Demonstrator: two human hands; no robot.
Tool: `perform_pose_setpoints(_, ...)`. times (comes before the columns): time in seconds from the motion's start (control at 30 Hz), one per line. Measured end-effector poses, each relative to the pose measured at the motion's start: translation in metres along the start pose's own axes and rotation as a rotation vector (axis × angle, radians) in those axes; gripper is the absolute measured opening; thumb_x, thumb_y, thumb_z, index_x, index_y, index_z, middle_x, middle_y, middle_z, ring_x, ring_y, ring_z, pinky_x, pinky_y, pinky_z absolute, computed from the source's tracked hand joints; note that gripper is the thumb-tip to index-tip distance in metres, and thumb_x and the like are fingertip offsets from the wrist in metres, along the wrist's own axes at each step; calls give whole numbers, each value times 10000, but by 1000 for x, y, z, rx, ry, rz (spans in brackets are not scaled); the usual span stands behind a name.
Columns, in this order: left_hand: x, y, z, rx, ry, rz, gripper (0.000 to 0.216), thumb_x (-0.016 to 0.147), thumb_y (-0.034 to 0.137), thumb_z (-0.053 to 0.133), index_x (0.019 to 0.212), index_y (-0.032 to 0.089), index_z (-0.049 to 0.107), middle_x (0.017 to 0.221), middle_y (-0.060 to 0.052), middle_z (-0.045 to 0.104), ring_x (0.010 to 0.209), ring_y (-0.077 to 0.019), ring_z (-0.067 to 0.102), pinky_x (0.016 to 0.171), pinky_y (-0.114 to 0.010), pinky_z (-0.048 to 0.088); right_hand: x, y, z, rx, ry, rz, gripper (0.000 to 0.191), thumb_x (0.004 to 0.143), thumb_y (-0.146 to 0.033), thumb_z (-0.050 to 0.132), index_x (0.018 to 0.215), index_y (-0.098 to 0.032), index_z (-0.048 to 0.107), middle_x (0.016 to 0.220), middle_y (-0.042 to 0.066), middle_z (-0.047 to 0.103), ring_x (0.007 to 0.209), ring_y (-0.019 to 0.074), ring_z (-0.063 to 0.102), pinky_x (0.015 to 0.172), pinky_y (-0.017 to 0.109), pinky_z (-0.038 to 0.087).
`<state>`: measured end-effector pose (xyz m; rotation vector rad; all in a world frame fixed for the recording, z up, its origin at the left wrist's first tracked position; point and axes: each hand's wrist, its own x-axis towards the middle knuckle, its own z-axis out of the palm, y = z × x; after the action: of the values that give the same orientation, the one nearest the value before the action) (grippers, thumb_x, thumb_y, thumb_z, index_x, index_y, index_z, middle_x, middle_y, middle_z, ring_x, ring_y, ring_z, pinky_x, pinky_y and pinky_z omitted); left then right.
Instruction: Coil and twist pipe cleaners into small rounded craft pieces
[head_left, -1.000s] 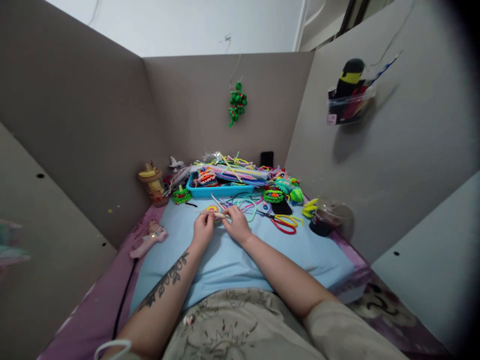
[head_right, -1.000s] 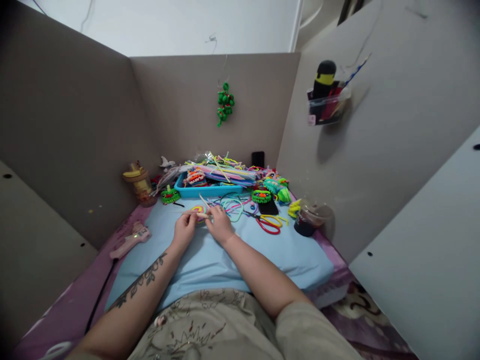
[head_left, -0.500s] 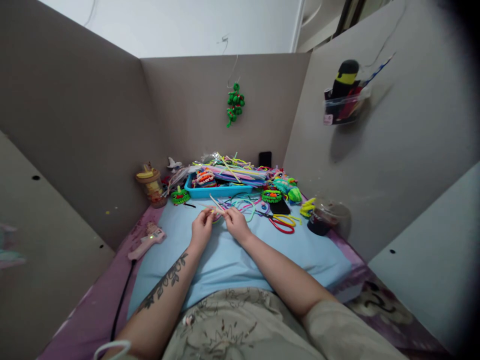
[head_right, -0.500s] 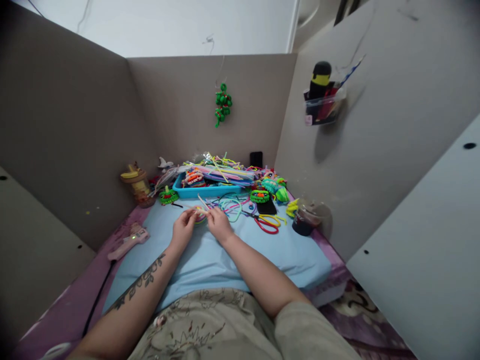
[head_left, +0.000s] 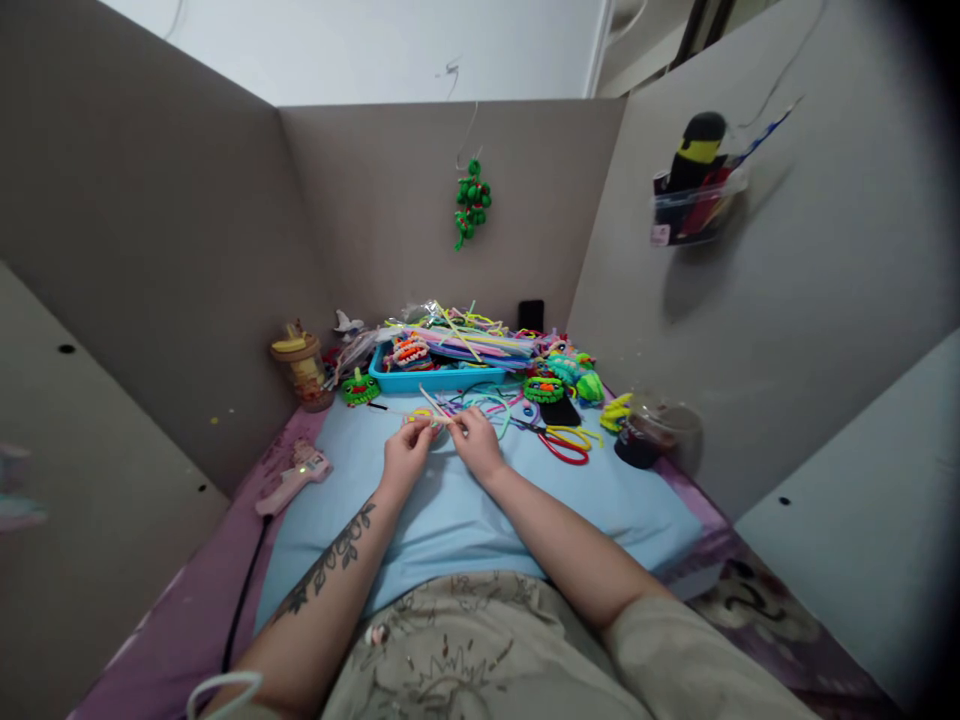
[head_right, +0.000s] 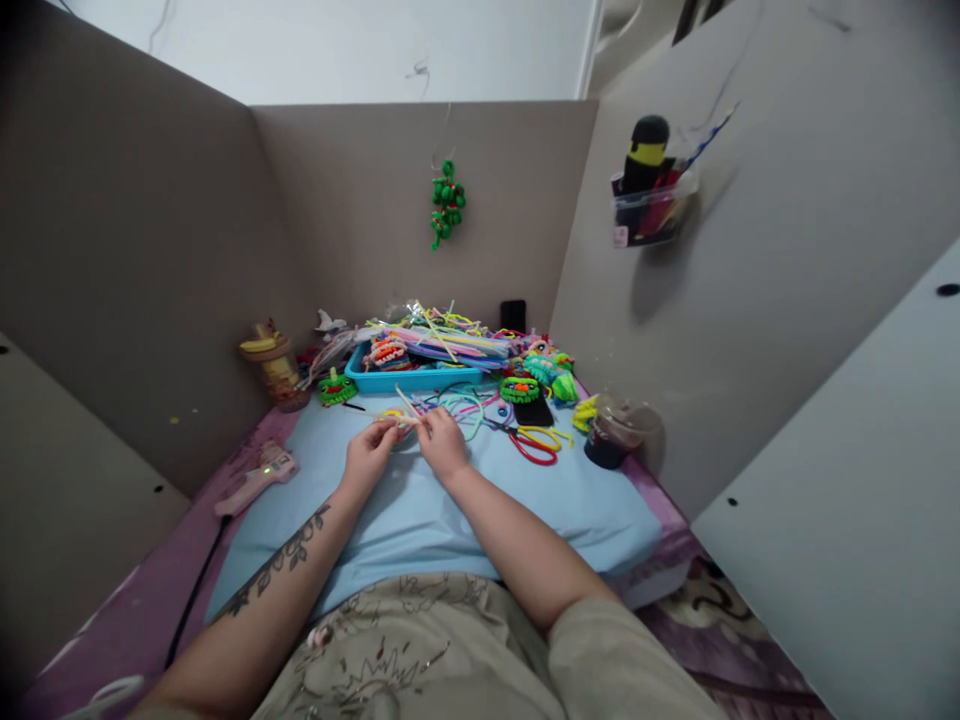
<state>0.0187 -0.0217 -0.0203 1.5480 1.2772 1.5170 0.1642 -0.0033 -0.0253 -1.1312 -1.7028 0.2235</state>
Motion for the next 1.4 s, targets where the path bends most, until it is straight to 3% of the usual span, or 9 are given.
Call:
perform_pose_setpoints(0.23, -3, 12, -4, 43, -3, -26, 304, 767, 393, 573, 780, 123, 711, 708, -66, 711, 675, -185, 647, 630, -261, 484, -1, -2, -1, -61, -9, -5, 96, 783, -165, 542, 704, -194, 590, 783, 30, 548, 753, 167, 523, 688, 265, 415)
perform_pose_setpoints(0.53, -2, 11, -4, 90, 86, -36, 306, 761, 407, 573, 676, 131, 672, 628, -46, 662, 607, -163, 593, 578, -242, 432, -1, 0, 2, -25, -51, -106, 60, 752, -139, 532, 744, -193, 559, 820, 40, 528, 799, 188, 506, 718, 293, 422)
perform_pose_setpoints(0.7, 3, -1, -3, 46, 138, 30, 218, 778, 329, 530, 796, 140, 638, 775, -61, 664, 712, -174, 604, 655, -265, 458, -2, -1, 5, 110, -100, -123, 174, 738, -145, 537, 907, -174, 565, 889, 55, 531, 835, 184, 511, 724, 290, 436)
perform_pose_setpoints(0.8, 6, -9, -4, -5, 151, 54, 198, 790, 312, 515, 848, 150, 613, 843, -67, 655, 793, -186, 609, 727, -289, 470, -2, -1, 5, 141, -118, -115, 177, 751, -125, 489, 894, -174, 581, 838, 43, 536, 774, 167, 513, 683, 271, 429)
perform_pose_setpoints(1.03, 8, -12, -6, -57, 96, 103, 166, 793, 306, 519, 854, 172, 594, 874, -52, 631, 848, -187, 596, 788, -306, 462, 0, -3, 4, 181, -136, -77, 146, 763, -135, 491, 748, -177, 630, 684, 8, 555, 661, 137, 500, 614, 243, 394)
perform_pose_setpoints(1.4, 8, -10, -5, -145, 35, 55, 176, 771, 316, 537, 846, 170, 599, 854, -47, 626, 810, -180, 593, 754, -301, 469, -1, -6, 1, 303, -194, -144, 170, 804, -159, 508, 827, -179, 675, 767, 32, 607, 728, 143, 547, 668, 250, 433)
